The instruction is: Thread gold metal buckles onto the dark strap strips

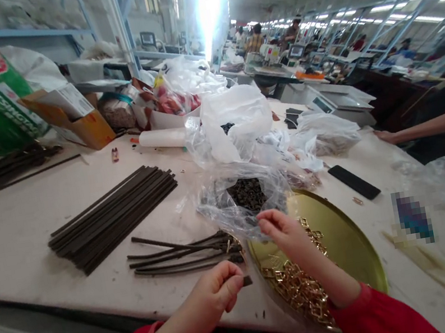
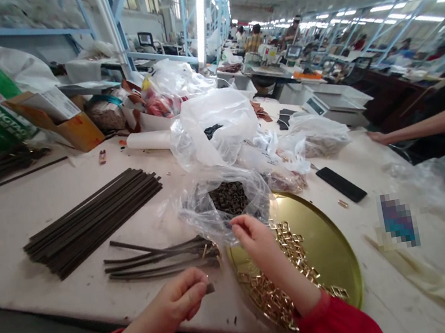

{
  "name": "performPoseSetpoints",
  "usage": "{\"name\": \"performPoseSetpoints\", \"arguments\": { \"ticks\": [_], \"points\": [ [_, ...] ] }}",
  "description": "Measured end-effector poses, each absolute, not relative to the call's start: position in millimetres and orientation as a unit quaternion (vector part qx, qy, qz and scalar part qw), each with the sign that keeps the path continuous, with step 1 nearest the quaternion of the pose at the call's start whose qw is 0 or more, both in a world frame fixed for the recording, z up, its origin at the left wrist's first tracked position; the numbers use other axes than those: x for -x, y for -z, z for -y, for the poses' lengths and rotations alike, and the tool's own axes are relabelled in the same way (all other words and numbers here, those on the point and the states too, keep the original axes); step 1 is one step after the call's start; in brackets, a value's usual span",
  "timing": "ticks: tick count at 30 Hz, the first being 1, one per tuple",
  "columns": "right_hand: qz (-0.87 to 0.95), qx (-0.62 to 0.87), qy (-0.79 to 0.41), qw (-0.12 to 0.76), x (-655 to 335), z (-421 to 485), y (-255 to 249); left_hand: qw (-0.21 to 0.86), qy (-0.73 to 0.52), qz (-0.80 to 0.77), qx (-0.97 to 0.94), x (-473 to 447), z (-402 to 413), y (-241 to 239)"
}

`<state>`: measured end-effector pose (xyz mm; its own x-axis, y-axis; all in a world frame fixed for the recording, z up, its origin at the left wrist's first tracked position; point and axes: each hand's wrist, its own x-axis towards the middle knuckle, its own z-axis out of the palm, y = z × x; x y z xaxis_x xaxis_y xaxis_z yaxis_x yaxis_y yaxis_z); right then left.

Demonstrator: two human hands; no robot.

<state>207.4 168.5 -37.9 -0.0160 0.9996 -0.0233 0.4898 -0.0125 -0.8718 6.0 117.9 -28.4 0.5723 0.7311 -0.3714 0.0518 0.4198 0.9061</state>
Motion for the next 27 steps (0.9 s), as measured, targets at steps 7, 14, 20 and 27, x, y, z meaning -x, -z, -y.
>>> {"name": "performPoseSetpoints", "arguments": {
  "ticks": [7, 14, 20, 27],
  "points": [
    [0.746, 0.642, -0.108, 0.142, -219.1, -272.0, 62.8, 0.735, -0.226, -0.441, -0.464, -9.4, -140.2, 40.8],
    [0.734, 0.650, -0.103, 0.165, -220.4, -267.0, 57.3, 0.716, -0.237, -0.445, -0.484, -9.2, -135.1, 37.4],
    [0.666, 0.605, -0.285, 0.329, -210.4, -196.7, 24.6, 0.657, -0.300, -0.464, -0.513, -9.4, -129.8, 16.6],
    [0.495, 0.458, -0.558, 0.484, -176.7, -101.7, 8.6, 0.633, -0.335, -0.443, -0.539, -22.4, -115.2, 6.9]
  ]
}}
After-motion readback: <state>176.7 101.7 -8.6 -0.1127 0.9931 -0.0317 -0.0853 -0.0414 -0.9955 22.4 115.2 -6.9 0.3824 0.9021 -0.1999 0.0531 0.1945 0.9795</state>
